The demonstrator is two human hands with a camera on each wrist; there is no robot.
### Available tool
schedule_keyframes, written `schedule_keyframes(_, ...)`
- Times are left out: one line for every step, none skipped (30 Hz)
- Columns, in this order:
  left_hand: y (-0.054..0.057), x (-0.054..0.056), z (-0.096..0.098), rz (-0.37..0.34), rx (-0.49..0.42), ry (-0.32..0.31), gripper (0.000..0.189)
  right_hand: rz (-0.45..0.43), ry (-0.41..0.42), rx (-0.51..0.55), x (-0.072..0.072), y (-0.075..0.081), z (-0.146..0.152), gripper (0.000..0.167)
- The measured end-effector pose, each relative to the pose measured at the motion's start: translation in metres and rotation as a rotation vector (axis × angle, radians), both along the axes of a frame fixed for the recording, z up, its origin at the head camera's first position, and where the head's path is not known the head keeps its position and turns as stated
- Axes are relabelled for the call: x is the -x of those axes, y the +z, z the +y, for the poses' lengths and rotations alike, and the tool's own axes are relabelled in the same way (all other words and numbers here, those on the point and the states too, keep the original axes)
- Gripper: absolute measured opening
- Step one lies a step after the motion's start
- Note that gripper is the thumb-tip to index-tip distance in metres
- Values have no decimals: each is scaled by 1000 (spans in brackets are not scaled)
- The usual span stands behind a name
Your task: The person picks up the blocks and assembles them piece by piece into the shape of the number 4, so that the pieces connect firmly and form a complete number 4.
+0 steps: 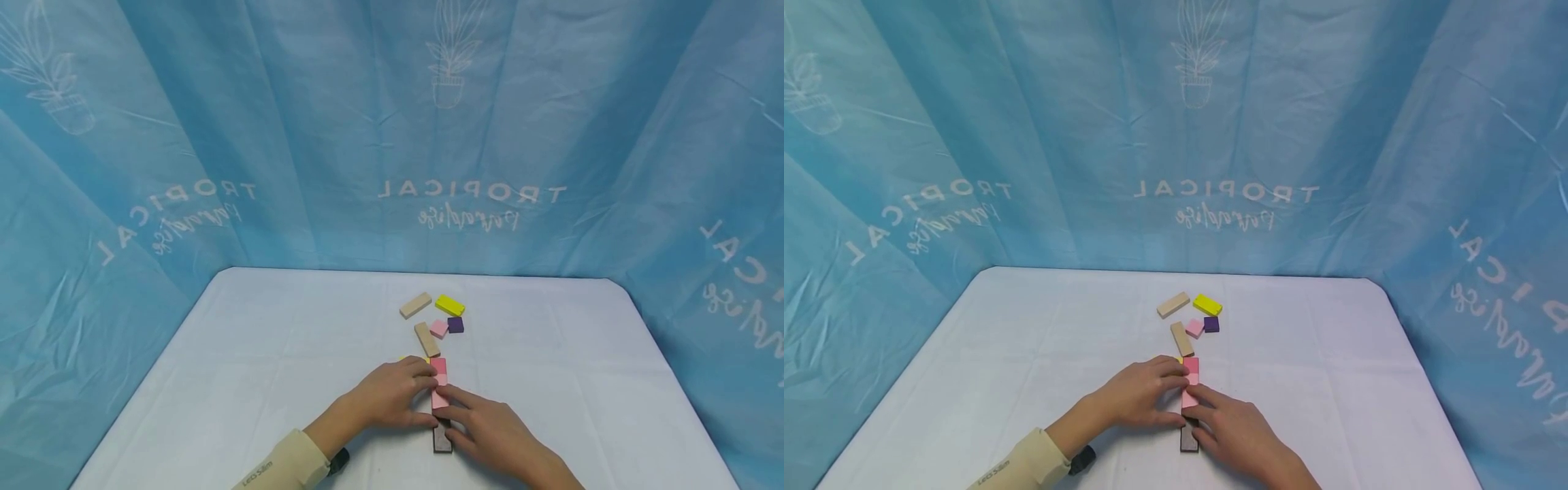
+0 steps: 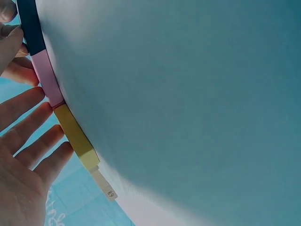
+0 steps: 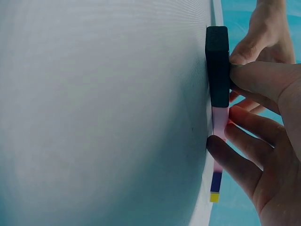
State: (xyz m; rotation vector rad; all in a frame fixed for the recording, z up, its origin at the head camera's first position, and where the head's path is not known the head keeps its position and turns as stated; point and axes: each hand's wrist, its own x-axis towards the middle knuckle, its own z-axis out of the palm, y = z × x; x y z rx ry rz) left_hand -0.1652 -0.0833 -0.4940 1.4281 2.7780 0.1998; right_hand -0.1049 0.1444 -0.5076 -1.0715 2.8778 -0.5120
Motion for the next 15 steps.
schedule_keyframes(0, 0, 0, 0, 0, 2, 67, 2, 1, 1, 0, 0, 0, 32)
schedule_keyframes(0, -1, 0, 0, 1, 5, 67, 2, 1, 0, 0, 0, 0, 32)
schedule_keyframes(0, -1, 0, -1, 1, 9, 66, 3, 1, -2, 0, 0, 0, 32)
schedule_keyframes(0, -2, 0, -3, 2, 13, 66, 3, 1, -5, 0, 0, 0, 32)
schedule_keyframes(0, -3, 0, -7, 1, 17, 66, 3, 1, -8, 0, 0, 0, 33)
schedule_keyframes(0, -3, 1, -10, 1, 21, 65, 1, 0, -9, 0, 0, 0, 33)
schedule_keyframes(0, -3, 1, -14, 1, 24, 64, -2, -1, -11, 0, 0, 0, 33)
schedule_keyframes(0, -4, 1, -17, -1, 27, 64, -8, -3, -15, 0, 0, 0, 34)
schedule_keyframes(0, -4, 1, -20, -3, 28, 63, -15, -5, -19, 0, 1, 0, 34)
schedule_keyframes(0, -4, 1, -19, -9, 28, 62, -20, -7, -20, 0, 1, -1, 34)
schedule_keyframes(0, -4, 1, -15, -14, 26, 62, -22, -9, -20, 0, 1, -1, 34)
schedule_keyframes(0, -5, 1, -11, -17, 25, 61, -23, -10, -19, 0, 1, -1, 34)
schedule_keyframes(0, -5, 1, -7, -20, 24, 61, -25, -11, -19, 0, 2, -1, 34)
schedule_keyframes(0, -5, 1, -5, -24, 23, 61, -24, -11, -18, 0, 2, -1, 33)
schedule_keyframes(0, -5, 2, -5, -23, 25, 62, -22, -11, -16, 0, 2, -1, 33)
